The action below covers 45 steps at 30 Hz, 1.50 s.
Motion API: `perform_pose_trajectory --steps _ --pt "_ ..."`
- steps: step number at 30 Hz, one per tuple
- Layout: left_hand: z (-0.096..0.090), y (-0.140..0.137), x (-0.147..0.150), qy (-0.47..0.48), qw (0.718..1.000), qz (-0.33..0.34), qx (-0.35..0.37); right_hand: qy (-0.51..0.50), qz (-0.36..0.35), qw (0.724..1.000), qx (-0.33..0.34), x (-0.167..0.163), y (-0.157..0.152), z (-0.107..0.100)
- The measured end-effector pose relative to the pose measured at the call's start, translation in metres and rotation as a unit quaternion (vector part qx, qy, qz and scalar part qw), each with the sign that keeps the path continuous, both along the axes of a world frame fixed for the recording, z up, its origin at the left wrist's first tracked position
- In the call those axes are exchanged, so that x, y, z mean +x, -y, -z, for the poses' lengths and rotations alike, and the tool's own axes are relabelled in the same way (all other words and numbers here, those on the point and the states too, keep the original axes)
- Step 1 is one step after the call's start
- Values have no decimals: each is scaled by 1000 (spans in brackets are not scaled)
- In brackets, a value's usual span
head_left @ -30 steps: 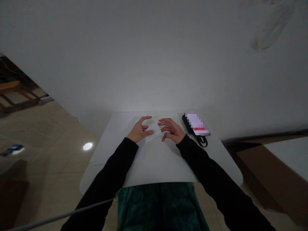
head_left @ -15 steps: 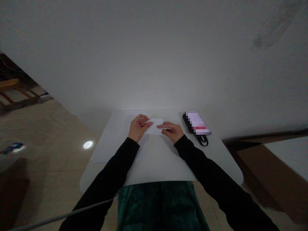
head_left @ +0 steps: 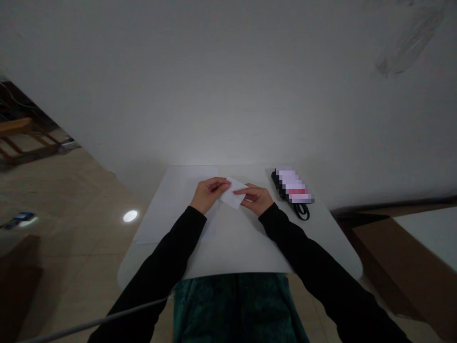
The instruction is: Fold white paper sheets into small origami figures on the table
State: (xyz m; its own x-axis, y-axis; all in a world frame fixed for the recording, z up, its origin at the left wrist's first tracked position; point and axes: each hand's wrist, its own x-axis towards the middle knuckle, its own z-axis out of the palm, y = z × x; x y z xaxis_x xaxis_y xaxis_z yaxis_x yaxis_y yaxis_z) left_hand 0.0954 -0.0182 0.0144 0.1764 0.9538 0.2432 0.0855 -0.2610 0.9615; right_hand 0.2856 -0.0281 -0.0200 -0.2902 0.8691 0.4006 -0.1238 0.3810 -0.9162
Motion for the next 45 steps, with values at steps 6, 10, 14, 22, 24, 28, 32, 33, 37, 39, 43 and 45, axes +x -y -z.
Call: perform_pose_trajectory --steps 6,10,14,22,24,28,32,33,37,39,43,45 --pt "0 8 6 -19 996 91 -19 -72 124 990 -11 -1 -3 3" --pt "10 11 15 22 997 73 -29 -55 147 988 -11 -2 1 -3" --pt "13 12 21 51 995 80 -43 -46 164 985 -19 -3 3 -8" --pt "10 17 26 56 996 63 42 -157 118 975 -106 -6 -1 -2" --pt "10 17 25 33 995 71 60 -185 107 969 -121 -7 -1 -1" --pt "11 14 22 6 995 56 84 -193 102 966 -135 -6 -3 -1" --pt "16 9 20 22 996 -1 86 -115 89 984 -106 -5 -3 -1" --pt "18 7 20 25 996 -12 85 -89 90 988 -87 -4 -2 -1" --pt "20 4 16 18 997 -23 74 51 141 988 31 -2 3 -3" --pt "18 3 15 -1 997 -11 71 135 170 970 108 0 5 -4" --pt "10 5 15 8 997 64 43 254 224 916 215 6 6 -10" --pt "5 7 13 33 993 112 8 293 250 891 240 9 7 -15"
